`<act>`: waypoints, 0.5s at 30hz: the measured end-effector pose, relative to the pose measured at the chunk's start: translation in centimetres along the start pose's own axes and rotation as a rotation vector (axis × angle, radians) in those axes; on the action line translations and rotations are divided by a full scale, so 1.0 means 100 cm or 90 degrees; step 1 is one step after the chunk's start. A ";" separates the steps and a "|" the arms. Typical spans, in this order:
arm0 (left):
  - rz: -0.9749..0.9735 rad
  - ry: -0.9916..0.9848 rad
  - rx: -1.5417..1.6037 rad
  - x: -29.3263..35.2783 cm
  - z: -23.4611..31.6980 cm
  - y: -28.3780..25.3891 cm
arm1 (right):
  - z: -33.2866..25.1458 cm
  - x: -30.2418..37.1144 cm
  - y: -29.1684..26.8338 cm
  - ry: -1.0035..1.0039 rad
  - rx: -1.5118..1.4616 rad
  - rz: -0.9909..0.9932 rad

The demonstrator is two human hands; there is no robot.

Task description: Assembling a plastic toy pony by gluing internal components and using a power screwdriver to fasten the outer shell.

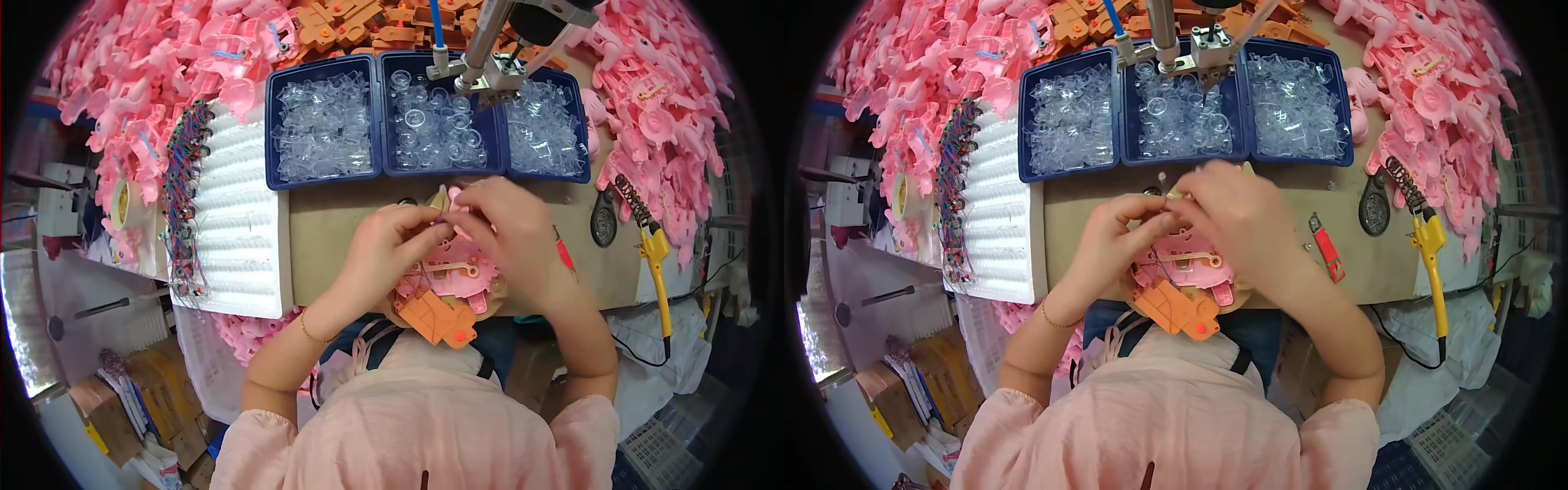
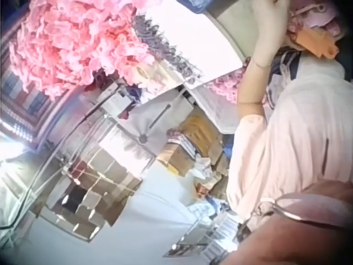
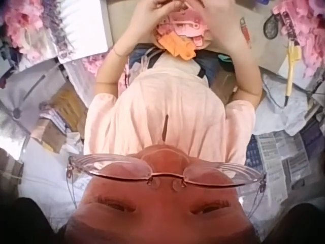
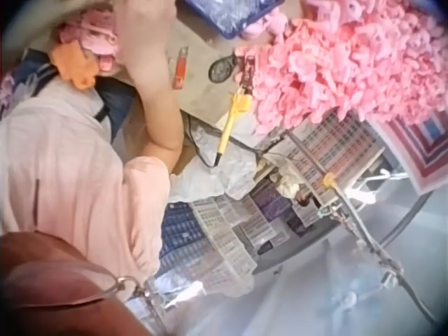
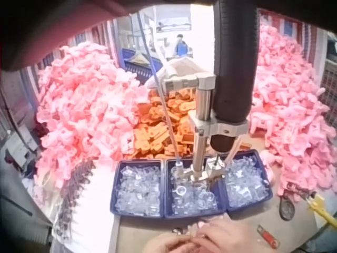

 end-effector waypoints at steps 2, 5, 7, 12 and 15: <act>-0.009 0.018 0.024 0.000 -0.003 -0.002 | -0.007 0.017 0.007 -0.034 0.013 0.048; -0.046 -0.038 0.235 0.003 -0.009 0.000 | -0.007 0.043 0.016 0.038 -0.153 0.094; -0.007 -0.055 0.400 0.006 -0.011 0.000 | 0.004 0.057 0.027 0.152 -0.351 0.100; 0.082 0.003 0.246 0.010 -0.023 -0.008 | -0.001 0.071 0.012 0.149 -0.444 -0.082; 0.094 0.049 0.157 0.011 -0.018 -0.003 | -0.005 0.079 0.014 0.132 -0.464 -0.150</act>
Point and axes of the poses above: each hand's wrist, its own x-axis away from the middle knuckle, its own y-axis out of the palm, z = x × y, the point moved 4 cm from there along -x, towards the middle knuckle, and after that the axes turned 11 degrees about -z, right-handed, at the moved point
